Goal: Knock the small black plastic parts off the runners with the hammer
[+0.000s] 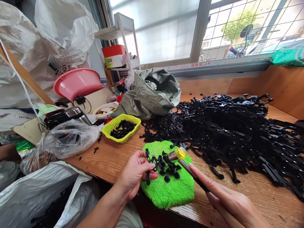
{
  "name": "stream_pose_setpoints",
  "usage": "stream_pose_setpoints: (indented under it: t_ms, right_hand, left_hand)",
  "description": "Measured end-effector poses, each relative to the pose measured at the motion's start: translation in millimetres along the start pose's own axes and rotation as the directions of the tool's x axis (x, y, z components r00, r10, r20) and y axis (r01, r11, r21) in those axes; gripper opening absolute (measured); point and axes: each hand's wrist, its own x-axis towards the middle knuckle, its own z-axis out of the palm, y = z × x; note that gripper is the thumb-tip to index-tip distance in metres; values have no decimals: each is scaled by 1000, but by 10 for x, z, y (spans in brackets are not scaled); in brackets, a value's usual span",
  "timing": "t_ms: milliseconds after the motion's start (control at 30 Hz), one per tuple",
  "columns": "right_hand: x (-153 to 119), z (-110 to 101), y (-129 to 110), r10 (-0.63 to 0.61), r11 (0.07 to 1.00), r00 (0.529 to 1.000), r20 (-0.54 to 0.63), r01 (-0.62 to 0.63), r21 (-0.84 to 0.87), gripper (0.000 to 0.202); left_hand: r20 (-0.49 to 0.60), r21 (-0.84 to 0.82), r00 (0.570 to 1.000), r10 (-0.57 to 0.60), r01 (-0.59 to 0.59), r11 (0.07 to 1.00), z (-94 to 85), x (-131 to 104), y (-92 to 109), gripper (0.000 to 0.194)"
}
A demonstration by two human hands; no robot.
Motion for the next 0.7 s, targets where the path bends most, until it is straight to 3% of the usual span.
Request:
stream_pose_setpoints:
  t_ms: [167, 400, 567, 700]
  right_hand:
    - [-30, 57, 14, -68, 997, 998, 3, 68, -34, 47]
    - [27, -88, -150, -79, 970, 995, -60, 63, -234, 52]
    - [87, -122, -185, -95, 924, 992, 78, 117, -364, 56]
    - [100, -126, -191, -149, 930, 988, -43, 125, -345, 55]
  left_hand:
    - [-11, 20, 1000, -6, 6, 1000, 31, 2, 2, 42]
    - [-22, 44, 1000, 0, 1, 999, 34, 7, -34, 43]
    - [-19, 89, 1000, -3, 4, 996, 31, 23, -23, 42]
    - [-22, 114, 1000, -6, 9, 993, 43, 15, -8, 42]
